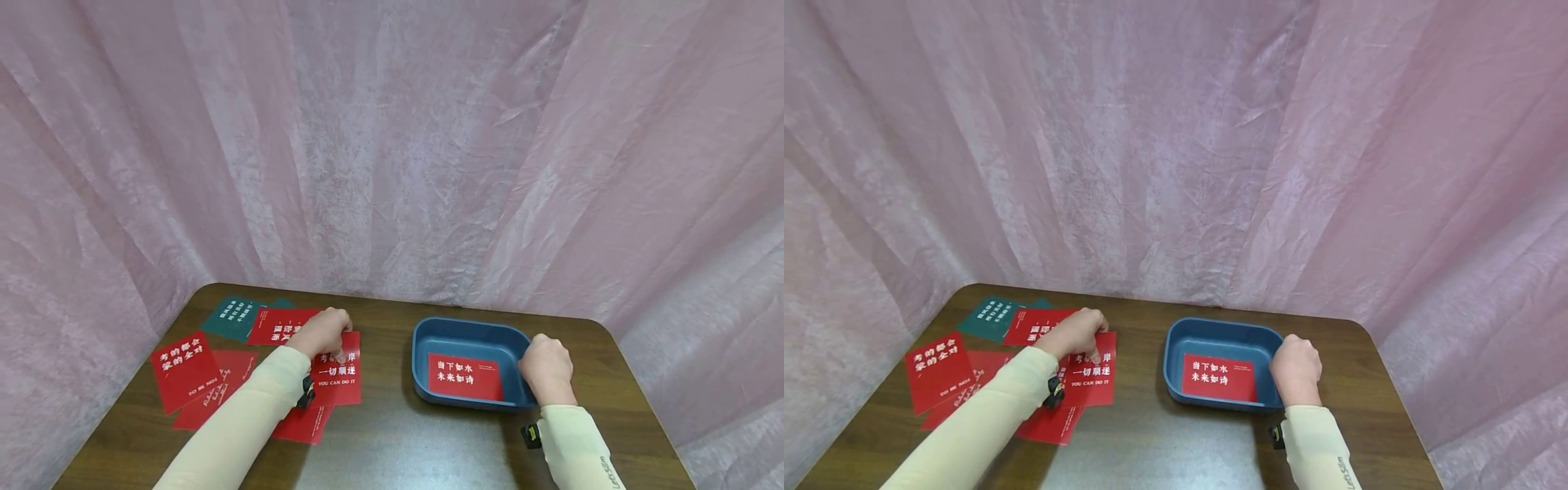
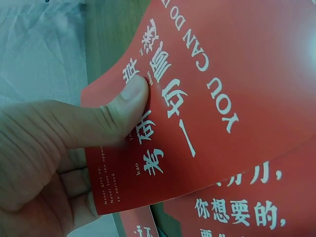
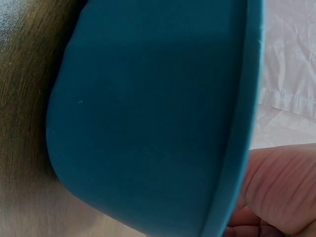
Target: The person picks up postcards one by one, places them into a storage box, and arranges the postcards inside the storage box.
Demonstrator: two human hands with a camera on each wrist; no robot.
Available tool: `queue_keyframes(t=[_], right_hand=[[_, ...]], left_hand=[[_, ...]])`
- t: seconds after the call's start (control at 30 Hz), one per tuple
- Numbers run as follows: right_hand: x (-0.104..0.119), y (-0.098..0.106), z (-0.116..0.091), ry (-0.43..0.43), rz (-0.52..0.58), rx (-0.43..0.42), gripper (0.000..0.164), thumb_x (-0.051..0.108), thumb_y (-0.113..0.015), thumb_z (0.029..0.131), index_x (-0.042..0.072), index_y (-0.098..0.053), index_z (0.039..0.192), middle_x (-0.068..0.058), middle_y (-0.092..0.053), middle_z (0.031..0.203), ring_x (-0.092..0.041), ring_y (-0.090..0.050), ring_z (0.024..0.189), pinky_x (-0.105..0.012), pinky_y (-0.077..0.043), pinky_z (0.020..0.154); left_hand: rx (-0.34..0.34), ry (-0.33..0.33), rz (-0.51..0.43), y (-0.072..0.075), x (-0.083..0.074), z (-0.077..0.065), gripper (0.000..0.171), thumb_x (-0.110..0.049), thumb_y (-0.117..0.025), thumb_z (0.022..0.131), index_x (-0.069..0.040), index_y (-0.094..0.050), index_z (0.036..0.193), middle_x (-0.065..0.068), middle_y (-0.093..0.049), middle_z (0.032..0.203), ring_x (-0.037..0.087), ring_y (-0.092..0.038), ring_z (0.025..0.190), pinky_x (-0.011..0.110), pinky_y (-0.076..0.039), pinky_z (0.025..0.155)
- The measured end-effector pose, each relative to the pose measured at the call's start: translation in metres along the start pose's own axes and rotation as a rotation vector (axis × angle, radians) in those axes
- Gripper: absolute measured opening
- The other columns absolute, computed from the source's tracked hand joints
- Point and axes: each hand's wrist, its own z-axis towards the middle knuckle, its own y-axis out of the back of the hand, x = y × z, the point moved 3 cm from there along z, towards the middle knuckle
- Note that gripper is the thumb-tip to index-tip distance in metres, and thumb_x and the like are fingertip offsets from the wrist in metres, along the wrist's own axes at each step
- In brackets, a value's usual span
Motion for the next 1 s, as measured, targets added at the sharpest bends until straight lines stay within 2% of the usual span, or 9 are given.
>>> queue_keyframes(t=[0.13, 0.37, 0.6, 0.87, 1.0], right_hand=[[-0.001, -0.001, -0.001, 0.003, 0.0, 0.003, 0.025, 0.011, -0.061, 0.076, -0.011, -0.06, 0.089, -0.03, -0.062, 0.08, -0.038, -0.06, 0.064, -0.046, -0.048, 0.048], [-0.002, -0.003, 0.0, 0.018, -0.003, -0.008, 0.027, 0.011, -0.06, 0.076, -0.013, -0.059, 0.09, -0.032, -0.062, 0.082, -0.041, -0.061, 0.067, -0.047, -0.048, 0.048], [-0.001, -0.002, 0.001, 0.019, -0.002, -0.014, 0.027, 0.011, -0.061, 0.075, -0.012, -0.059, 0.088, -0.032, -0.062, 0.083, -0.041, -0.061, 0.068, -0.047, -0.048, 0.049], [-0.002, -0.002, 0.002, 0.015, -0.003, -0.007, 0.025, 0.011, -0.06, 0.075, -0.011, -0.06, 0.089, -0.032, -0.062, 0.083, -0.041, -0.061, 0.068, -0.046, -0.047, 0.047], [-0.002, -0.003, 0.001, 0.015, -0.004, -0.008, 0.026, 0.011, -0.06, 0.076, -0.011, -0.06, 0.089, -0.033, -0.062, 0.084, -0.042, -0.061, 0.068, -0.046, -0.047, 0.047]], left_hand=[[-0.027, -0.013, 0.033, 0.001, -0.002, -0.002, 0.045, -0.025, -0.089, 0.056, -0.016, -0.072, 0.097, 0.0, -0.066, 0.091, 0.016, -0.056, 0.081, 0.034, -0.053, 0.071], [-0.113, -0.106, 0.148, 0.004, -0.006, -0.005, 0.042, -0.028, -0.09, 0.056, -0.018, -0.074, 0.093, -0.001, -0.068, 0.093, 0.016, -0.056, 0.089, 0.034, -0.051, 0.077], [-0.132, -0.128, 0.163, 0.012, -0.009, -0.008, 0.036, -0.028, -0.089, 0.057, -0.019, -0.074, 0.088, -0.003, -0.068, 0.092, 0.014, -0.058, 0.084, 0.035, -0.052, 0.075], [-0.152, -0.14, 0.163, 0.019, -0.014, -0.013, 0.027, -0.024, -0.087, 0.063, -0.019, -0.074, 0.086, -0.002, -0.067, 0.092, 0.016, -0.057, 0.088, 0.035, -0.051, 0.076], [-0.162, -0.147, 0.139, 0.021, -0.014, -0.014, 0.021, -0.024, -0.085, 0.066, -0.021, -0.074, 0.084, -0.006, -0.067, 0.086, 0.012, -0.056, 0.08, 0.032, -0.051, 0.071]])
